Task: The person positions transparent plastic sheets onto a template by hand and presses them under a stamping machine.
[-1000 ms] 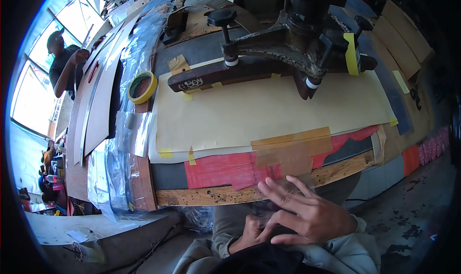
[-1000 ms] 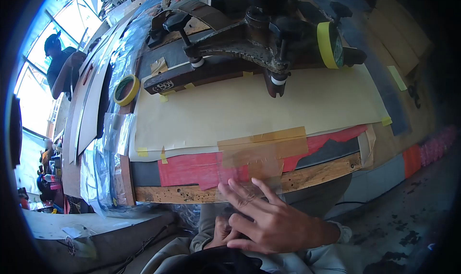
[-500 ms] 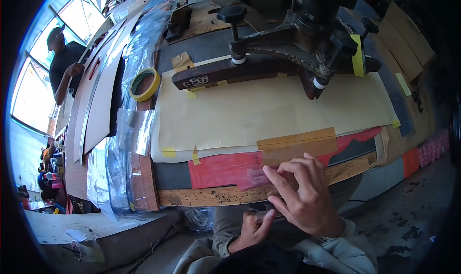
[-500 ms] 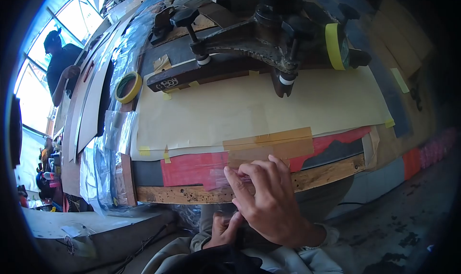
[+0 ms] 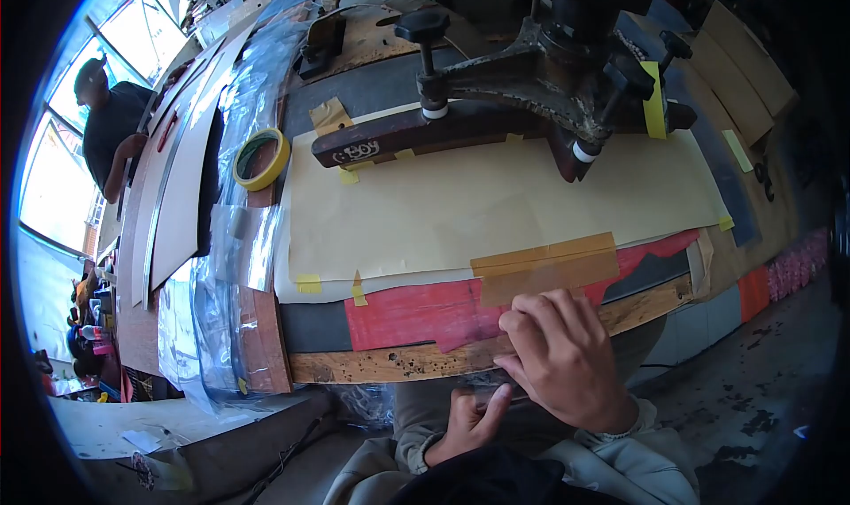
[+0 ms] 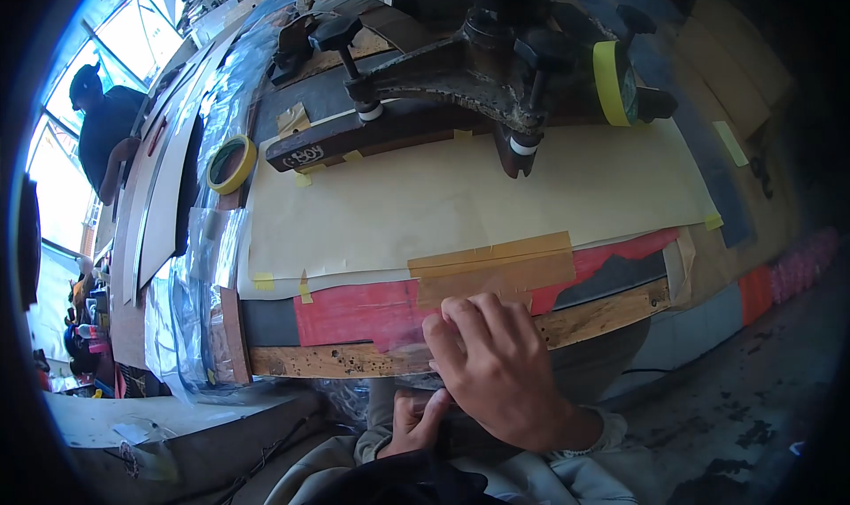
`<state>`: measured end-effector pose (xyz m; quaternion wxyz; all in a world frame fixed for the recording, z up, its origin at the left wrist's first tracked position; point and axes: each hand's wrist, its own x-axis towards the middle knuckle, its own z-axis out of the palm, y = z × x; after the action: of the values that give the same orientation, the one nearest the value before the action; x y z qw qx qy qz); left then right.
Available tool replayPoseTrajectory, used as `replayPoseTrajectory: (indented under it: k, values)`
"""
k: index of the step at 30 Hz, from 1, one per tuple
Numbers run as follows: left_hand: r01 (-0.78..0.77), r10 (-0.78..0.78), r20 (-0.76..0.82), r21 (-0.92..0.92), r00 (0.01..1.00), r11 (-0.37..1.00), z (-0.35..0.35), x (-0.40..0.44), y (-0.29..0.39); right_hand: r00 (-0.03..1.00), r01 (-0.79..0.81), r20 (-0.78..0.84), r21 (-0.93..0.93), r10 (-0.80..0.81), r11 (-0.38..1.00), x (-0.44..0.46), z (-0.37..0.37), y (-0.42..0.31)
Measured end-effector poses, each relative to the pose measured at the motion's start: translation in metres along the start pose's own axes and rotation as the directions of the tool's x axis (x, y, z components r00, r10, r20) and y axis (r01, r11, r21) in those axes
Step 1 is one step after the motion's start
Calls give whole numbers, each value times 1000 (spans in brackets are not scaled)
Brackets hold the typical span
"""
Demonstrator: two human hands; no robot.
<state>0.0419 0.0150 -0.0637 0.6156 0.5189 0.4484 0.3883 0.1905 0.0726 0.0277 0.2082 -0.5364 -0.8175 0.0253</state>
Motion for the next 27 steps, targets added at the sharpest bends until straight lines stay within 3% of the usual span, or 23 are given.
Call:
replayPoseTrajectory:
  k: [3,6,9,11,13,15,18,21,23,25,27]
  values:
    - [93,-92,51,-8,994,996,-6,-4,-1,995,-5,95,37,1,999,4,-6,1]
    - [-57,55,-108,-20,993,998,7,1,7,989,0,150,57,-8,998,8,-16,-2]
    - [-77,85,-40,184,996,980,-4,-1,2,977,-36,211,108,13,993,4,-22,-4]
    - [-225,231,-39,112,972,968,-5,2,2,974,-64,224,119,36,991,-1,-22,-5]
    - [-252,248,98,37,964,967,-12,7,7,977,-80,207,151,48,985,-5,-22,-5]
    - [-147,141,376,-13,916,989,-30,11,-1,986,-82,159,209,49,974,-8,-19,-3]
    - [-386,370,484,-70,793,920,-35,22,-6,978,-175,161,262,136,949,-12,-15,4]
    - [-397,361,590,-74,722,915,-37,26,-1,972,-234,79,226,222,946,-5,-4,-3]
    - [-133,113,684,-24,721,991,-48,21,-11,977,-210,79,196,198,958,-1,6,-11]
    - [-120,85,718,-2,690,993,-58,22,-28,986,-167,38,162,163,973,0,16,-17]
    - [-344,262,711,-30,652,938,-63,24,-34,986,-163,54,140,157,977,-1,18,-24]
